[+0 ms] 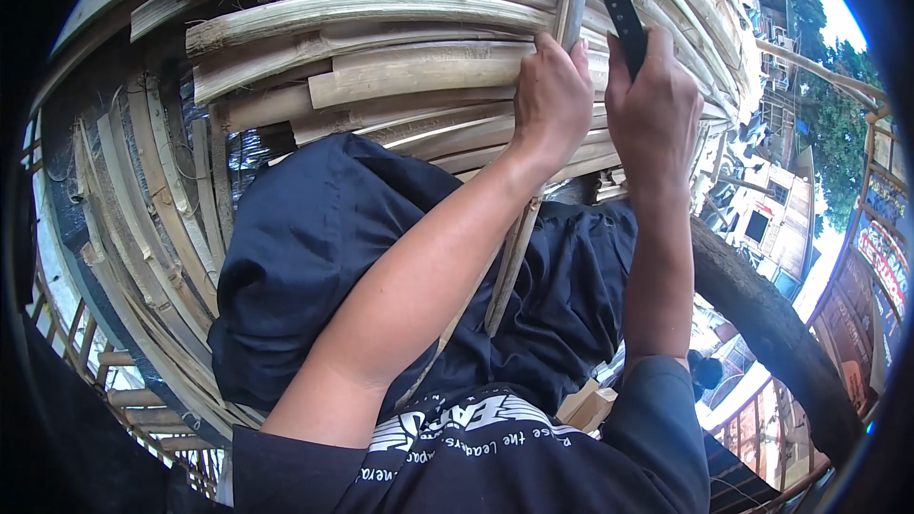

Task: The person assembles bamboo strips into a frame by aligning the pieces and using a hammer to secure them with small nails or pins.

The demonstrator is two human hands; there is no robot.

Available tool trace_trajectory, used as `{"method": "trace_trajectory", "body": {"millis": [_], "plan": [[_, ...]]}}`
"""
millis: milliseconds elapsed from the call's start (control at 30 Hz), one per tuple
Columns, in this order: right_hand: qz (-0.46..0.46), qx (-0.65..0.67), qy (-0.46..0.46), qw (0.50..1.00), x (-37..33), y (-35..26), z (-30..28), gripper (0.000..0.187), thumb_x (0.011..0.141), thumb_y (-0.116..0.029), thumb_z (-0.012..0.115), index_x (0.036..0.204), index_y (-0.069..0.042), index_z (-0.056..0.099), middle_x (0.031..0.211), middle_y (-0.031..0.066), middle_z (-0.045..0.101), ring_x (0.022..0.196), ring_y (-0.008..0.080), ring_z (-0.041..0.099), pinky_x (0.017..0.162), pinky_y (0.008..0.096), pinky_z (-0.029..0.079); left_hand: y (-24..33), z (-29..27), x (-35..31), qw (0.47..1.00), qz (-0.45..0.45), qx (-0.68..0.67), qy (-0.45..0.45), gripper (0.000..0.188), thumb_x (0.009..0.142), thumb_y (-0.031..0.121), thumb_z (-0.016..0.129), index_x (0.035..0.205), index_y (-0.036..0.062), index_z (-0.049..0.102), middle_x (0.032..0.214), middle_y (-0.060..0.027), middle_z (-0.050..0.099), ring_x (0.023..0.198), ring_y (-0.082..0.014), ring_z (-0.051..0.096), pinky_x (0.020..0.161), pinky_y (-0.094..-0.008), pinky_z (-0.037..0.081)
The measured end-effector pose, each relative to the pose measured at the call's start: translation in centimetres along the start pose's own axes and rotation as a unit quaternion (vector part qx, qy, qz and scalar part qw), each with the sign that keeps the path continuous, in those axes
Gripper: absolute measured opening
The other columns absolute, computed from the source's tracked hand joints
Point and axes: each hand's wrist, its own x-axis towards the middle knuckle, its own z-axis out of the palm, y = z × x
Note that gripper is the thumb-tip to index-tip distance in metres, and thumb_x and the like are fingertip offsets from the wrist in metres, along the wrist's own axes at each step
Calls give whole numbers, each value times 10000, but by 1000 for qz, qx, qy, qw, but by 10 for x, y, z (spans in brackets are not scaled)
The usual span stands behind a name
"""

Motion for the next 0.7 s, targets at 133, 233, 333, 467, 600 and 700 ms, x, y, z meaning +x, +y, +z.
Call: {"method": "trace_trajectory", "body": {"millis": [133,233,333,467,600,700], "plan": [[14,9,32,999,-1,-6,-4,257,968,-249,628,1023,-4,570,749,226,679,696,439,672,597,498,509,1,6,3,998,48,0,27,302,1008,218,519,983,-82,495,727,-279,651,695,-454,673,608,-511,550],[9,9,0,1000,2,0,5,257,967,-244,629,987,5,567,756,234,675,680,443,665,592,502,502,2,3,-3,1000,-1,3,-10,302,1009,216,515,997,-85,496,746,-288,656,734,-450,682,627,-506,553],[45,116,105,987,-8,-10,2,272,967,-248,629,937,8,544,758,244,673,697,454,664,591,510,501,0,5,-4,1000,10,13,4,307,1006,223,520,1000,-83,498,757,-290,659,742,-445,685,632,-504,554],[11,20,-15,1000,2,1,4,278,966,-256,631,972,6,538,741,244,670,690,453,663,592,530,483,3,3,0,1000,13,8,0,299,1005,219,519,1001,-79,500,748,-285,654,720,-450,675,613,-509,545],[29,25,28,999,-2,-6,3,259,966,-246,629,978,0,549,733,230,671,664,441,658,595,517,489,-3,7,0,1000,24,2,16,284,1008,208,513,1004,-75,505,748,-291,649,721,-457,668,598,-513,535],[0,-7,-17,1000,1,7,1,249,967,-243,626,988,-7,553,723,240,658,680,437,660,594,508,489,0,6,0,1000,26,-4,17,278,1009,203,506,1001,-75,503,748,-288,649,734,-454,671,607,-515,534]]}}
